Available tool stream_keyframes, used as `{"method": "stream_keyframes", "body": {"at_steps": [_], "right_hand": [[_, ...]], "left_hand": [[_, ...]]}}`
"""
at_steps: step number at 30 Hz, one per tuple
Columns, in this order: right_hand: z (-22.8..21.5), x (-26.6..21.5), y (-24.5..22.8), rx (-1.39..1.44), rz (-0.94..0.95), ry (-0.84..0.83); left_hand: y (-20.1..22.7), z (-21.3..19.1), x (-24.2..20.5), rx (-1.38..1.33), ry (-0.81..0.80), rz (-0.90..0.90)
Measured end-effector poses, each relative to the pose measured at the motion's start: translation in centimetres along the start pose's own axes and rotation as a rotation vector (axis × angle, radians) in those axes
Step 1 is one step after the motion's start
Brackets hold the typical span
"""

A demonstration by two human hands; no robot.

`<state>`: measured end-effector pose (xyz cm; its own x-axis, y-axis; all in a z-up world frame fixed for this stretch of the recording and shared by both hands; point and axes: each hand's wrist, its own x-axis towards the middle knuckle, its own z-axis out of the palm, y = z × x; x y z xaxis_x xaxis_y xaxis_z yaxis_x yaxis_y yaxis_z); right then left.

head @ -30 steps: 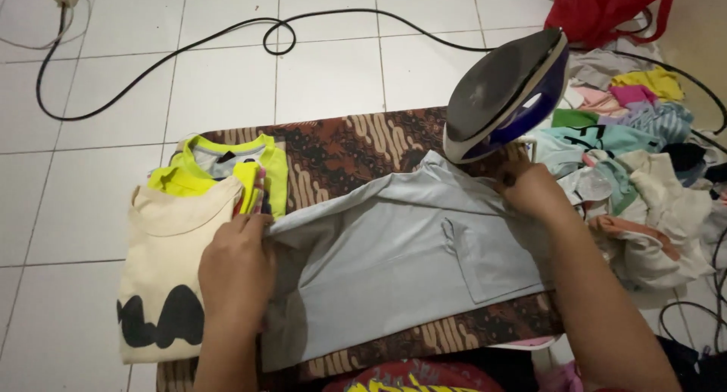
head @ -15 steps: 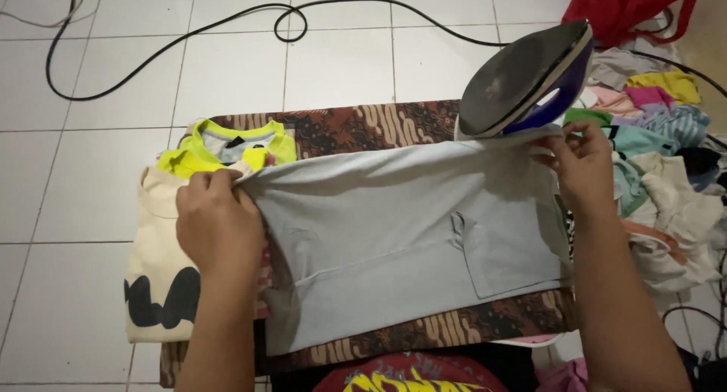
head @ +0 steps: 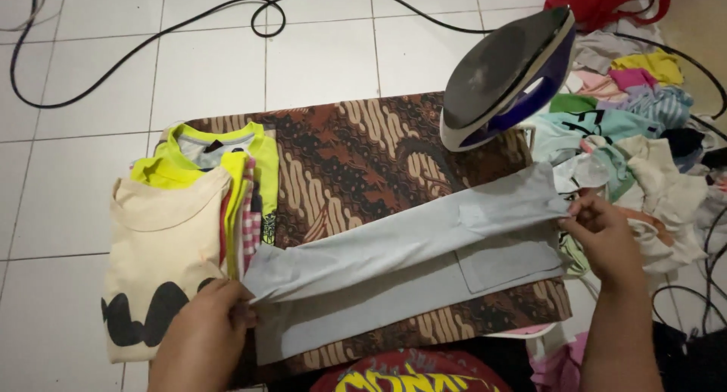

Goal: Ironing a grey t-shirt on a small board and then folding it neatly.

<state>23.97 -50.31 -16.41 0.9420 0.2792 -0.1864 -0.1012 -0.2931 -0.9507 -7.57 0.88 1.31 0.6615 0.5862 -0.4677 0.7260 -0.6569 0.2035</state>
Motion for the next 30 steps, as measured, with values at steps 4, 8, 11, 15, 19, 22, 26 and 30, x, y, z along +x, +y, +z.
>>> {"method": "stream_keyframes", "body": {"at_steps": [4,8,11,15,19,22,26,30], "right_hand": [[0.0,-1.4,-2.4,-0.158,0.142,-0.084],[-0.7,-0.9,-6.1,-0.311,0.195,-0.02],[2.9,0.6,-10.2,-0.162,0.157,0.234],[4.8,5.3,-8.8,-0.559,0.003,0.077],[4.5,7.2,-7.3,-0.552,0.039,-0.031],[4.0,7.2,-6.9,-0.452,-0.013,-0.008],[2.8,8.0,-5.3,-0.007,-0.004,-0.021],[3.4,9.5,-4.7,0.05,0.041,0.059]], "left_hand": [[0.9,0.3,-0.1,0.131,-0.132,-0.072],[1.4,0.3,-0.5,0.281,-0.233,-0.058],[2.5,2.1,-0.3,0.156,0.077,0.146],[5.7,5.4,2.9,0.069,0.19,0.319],[4.1,8.6,5.5,0.205,0.376,0.362],[2.8,8.8,6.0,0.23,0.405,0.285],[3.6,7.6,5.7,0.247,0.35,0.091],[3.5,7.2,6.2,0.254,0.294,0.056]]}}
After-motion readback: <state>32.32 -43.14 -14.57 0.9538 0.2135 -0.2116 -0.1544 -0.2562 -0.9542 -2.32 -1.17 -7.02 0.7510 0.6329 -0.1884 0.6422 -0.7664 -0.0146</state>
